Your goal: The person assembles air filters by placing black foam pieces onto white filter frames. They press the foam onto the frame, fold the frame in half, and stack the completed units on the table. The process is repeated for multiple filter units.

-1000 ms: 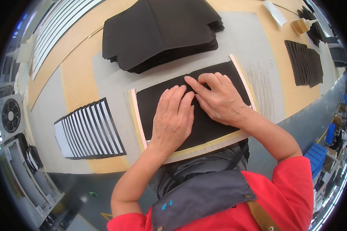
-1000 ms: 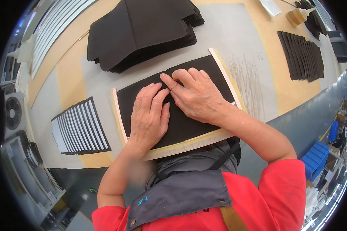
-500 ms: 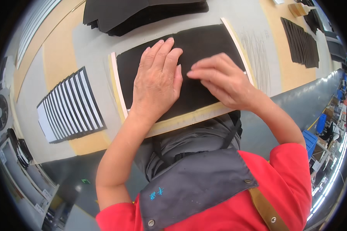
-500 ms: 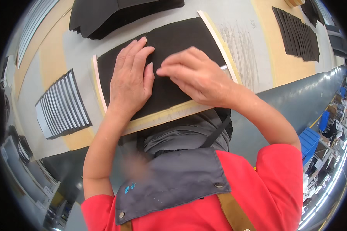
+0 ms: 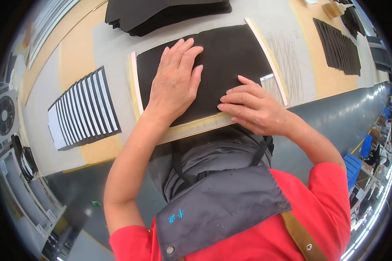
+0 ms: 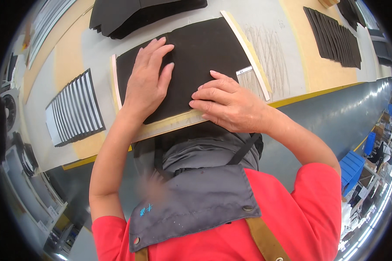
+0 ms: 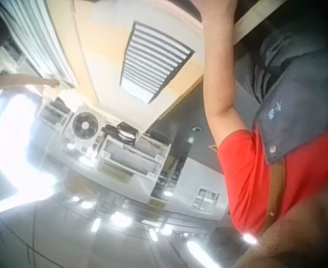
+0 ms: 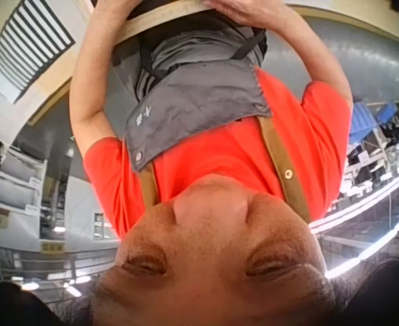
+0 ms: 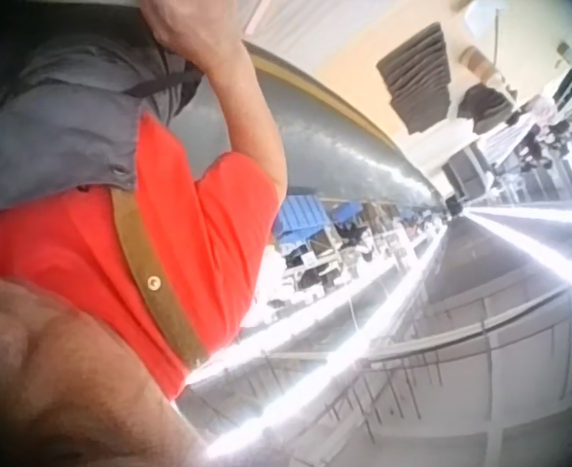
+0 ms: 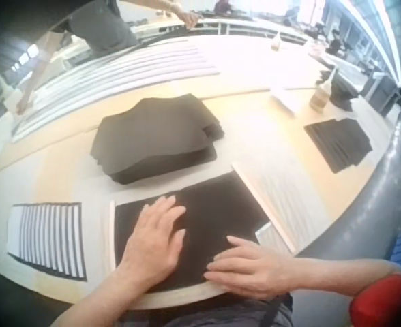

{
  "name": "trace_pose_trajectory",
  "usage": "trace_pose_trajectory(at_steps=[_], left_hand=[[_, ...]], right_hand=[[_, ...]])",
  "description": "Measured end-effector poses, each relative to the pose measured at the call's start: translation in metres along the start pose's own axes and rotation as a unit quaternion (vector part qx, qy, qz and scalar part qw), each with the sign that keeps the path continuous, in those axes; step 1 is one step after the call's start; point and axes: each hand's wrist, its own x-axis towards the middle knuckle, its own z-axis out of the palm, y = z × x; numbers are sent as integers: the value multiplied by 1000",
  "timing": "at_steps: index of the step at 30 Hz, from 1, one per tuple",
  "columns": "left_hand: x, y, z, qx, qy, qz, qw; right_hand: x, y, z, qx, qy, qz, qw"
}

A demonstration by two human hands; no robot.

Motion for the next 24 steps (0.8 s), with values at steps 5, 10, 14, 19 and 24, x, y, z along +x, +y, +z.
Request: trace_pose_trajectory(at_steps=[5, 10, 14, 19, 24], left_hand=[[-26, 23, -26, -73, -65, -17, 995], [-41, 26, -20, -70, -81, -29, 994], [-39, 28, -17, -77, -79, -46, 993], [-41, 27, -16, -79, -62, -53, 994], [-43, 23, -11, -111, -38, -42, 992]], right_hand=[[-5, -2, 4, -9, 1, -9, 1000], [-9, 0, 10, -23, 18, -24, 999], [-11, 2, 11, -38, 23, -38, 998], [-7, 0, 7, -31, -3, -22, 999], [-4, -7, 5, -55, -40, -8, 998]])
